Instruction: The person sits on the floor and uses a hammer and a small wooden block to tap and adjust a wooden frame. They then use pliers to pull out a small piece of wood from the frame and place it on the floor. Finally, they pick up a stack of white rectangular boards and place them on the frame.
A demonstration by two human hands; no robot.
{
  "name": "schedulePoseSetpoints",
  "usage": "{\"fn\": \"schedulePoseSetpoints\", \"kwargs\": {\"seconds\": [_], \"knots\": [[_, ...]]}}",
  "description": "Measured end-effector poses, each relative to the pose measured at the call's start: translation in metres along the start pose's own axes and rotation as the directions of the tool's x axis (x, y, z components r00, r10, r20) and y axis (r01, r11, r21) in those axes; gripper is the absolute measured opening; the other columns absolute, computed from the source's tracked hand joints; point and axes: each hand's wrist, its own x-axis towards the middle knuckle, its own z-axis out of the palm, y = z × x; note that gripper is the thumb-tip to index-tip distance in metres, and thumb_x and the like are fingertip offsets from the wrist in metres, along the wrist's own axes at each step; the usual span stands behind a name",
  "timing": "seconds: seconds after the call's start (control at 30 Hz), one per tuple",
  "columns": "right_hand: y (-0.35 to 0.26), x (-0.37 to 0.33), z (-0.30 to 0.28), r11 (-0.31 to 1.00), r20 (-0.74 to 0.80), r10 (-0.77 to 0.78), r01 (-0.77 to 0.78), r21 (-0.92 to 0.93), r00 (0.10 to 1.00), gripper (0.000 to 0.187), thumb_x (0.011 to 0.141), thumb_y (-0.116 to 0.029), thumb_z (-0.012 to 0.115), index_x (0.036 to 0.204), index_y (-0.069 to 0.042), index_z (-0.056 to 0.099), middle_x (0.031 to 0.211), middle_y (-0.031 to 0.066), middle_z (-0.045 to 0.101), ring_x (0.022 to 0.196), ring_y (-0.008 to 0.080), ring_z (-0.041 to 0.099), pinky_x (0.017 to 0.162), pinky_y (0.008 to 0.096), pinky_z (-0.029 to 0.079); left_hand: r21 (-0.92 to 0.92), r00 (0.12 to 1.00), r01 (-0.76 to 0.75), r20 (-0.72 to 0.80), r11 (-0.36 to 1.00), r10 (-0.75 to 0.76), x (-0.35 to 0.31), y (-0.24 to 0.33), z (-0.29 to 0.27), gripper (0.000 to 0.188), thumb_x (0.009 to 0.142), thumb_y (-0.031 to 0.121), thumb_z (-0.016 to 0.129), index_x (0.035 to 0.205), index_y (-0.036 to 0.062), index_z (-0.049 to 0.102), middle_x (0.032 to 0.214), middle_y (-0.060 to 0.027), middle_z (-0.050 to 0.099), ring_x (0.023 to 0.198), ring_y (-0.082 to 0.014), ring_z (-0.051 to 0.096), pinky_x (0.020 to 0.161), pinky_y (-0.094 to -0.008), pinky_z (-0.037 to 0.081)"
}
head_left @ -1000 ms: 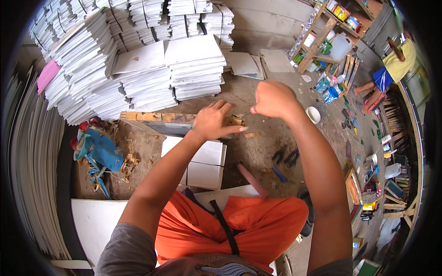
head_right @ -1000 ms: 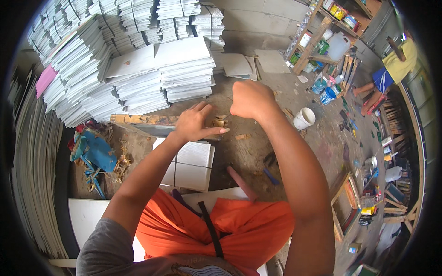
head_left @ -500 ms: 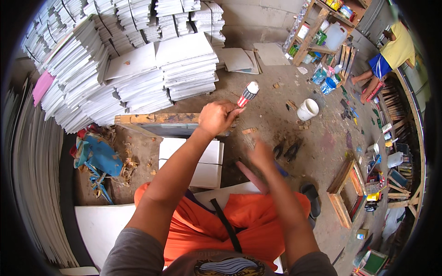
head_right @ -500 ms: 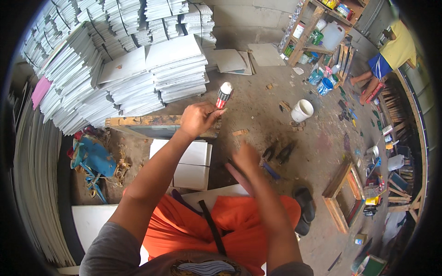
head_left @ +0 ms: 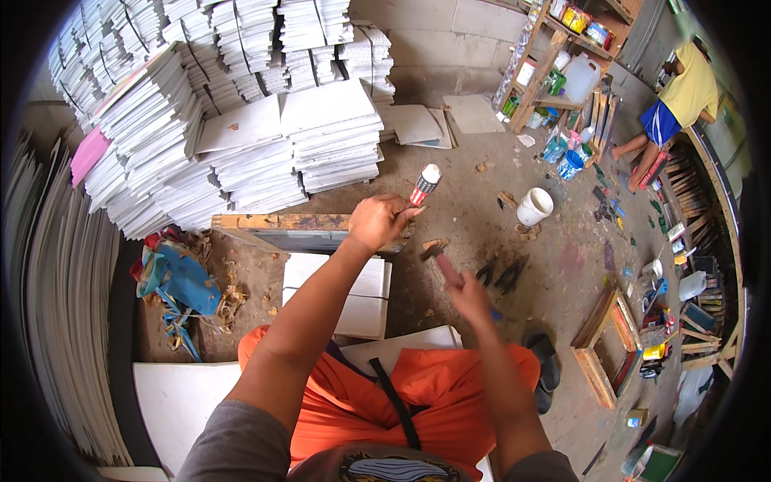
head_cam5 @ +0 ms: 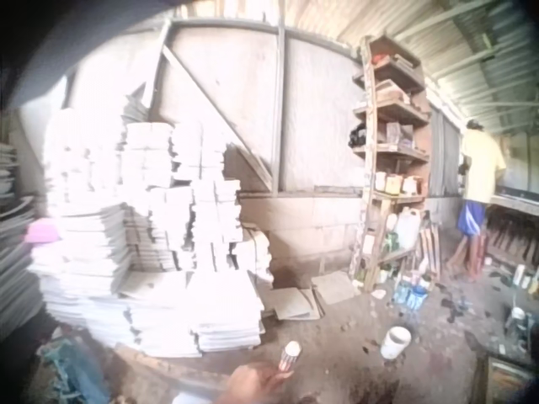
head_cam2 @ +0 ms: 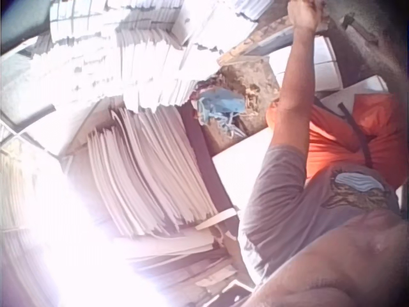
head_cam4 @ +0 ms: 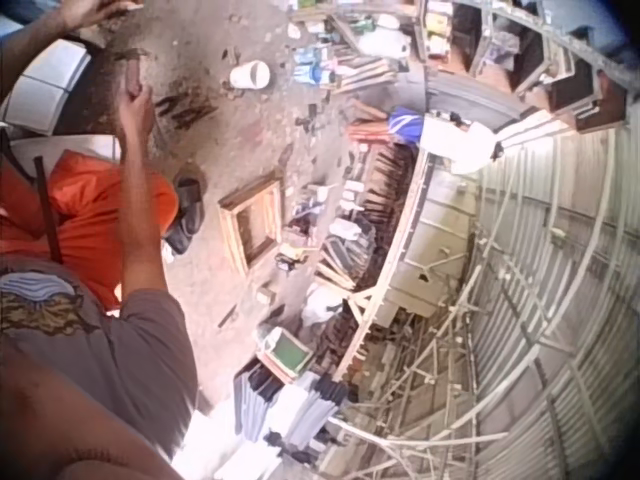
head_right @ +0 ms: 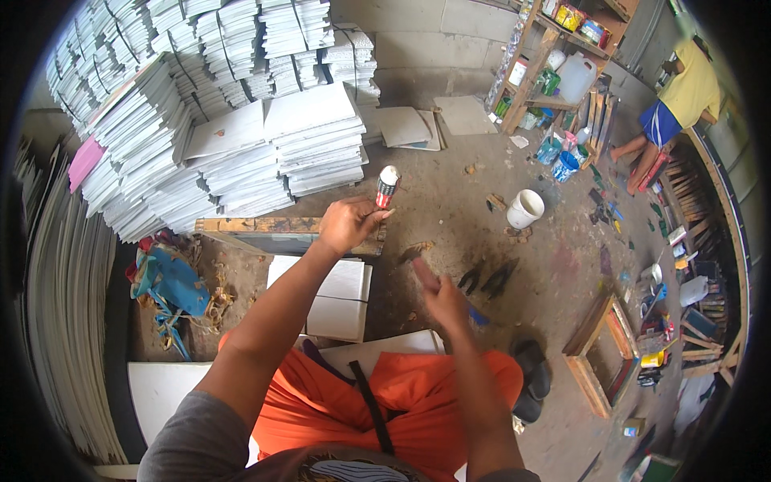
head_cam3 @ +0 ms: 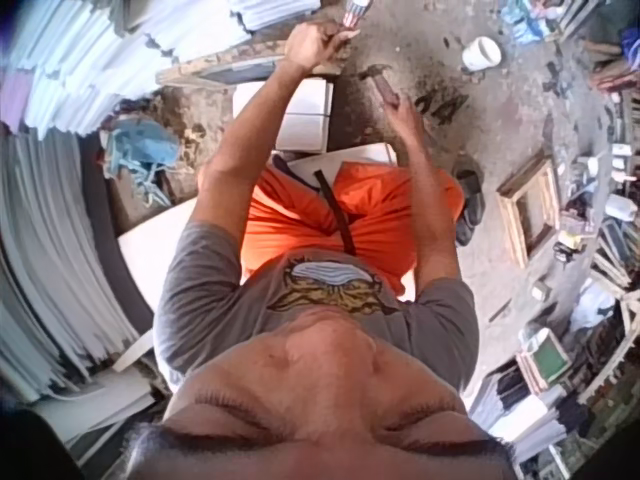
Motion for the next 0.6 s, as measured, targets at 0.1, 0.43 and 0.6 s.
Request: {"fn": "schedulePoseSetpoints", "kwargs": {"seconds": [0.1,0.43,0.6], "knots": [[-0.035,-0.005,-0.073,0.934,-0.159,-0.155,0.197,0.299,0.975,0.040,0.094,-0.028,0.072,0.121,-0.002,0.059,0.104,0.0261,0.070,0.099,0.0452,0.069,0.084,0.0465,0.053,0.024,1.000,0.000,0.015,1.000,0.000,0.000,-0.003,0.004,0.031,0.091,0.035,0.079,0.079,0.0065,0.073,0.076,-0.0117,0.067,0.070,-0.0376,0.066,0.061,-0.0461,0.051],[-0.162,-0.029,-0.209,0.763,-0.269,-0.599,0.640,0.094,0.754,0.060,0.101,-0.018,0.068,0.156,-0.006,0.047,0.140,0.0264,0.064,0.136,0.0392,0.059,0.110,0.0403,0.046,-0.001,1.000,-0.009,-0.022,1.000,0.009,-0.002,-0.001,0.000,0.036,0.093,0.038,0.077,0.077,0.0063,0.071,0.076,-0.0113,0.066,0.071,-0.0372,0.066,0.061,-0.0465,0.051],[-0.180,-0.033,-0.221,0.761,-0.273,-0.566,0.620,0.191,0.778,0.061,0.101,-0.017,0.067,0.157,-0.007,0.045,0.139,0.0287,0.063,0.134,0.0390,0.060,0.109,0.0398,0.046,0.039,1.000,-0.007,-0.018,0.999,0.008,-0.002,0.002,0.002,0.034,0.094,0.037,0.076,0.077,0.0074,0.072,0.076,-0.0106,0.067,0.071,-0.0363,0.067,0.061,-0.0464,0.052]]}}
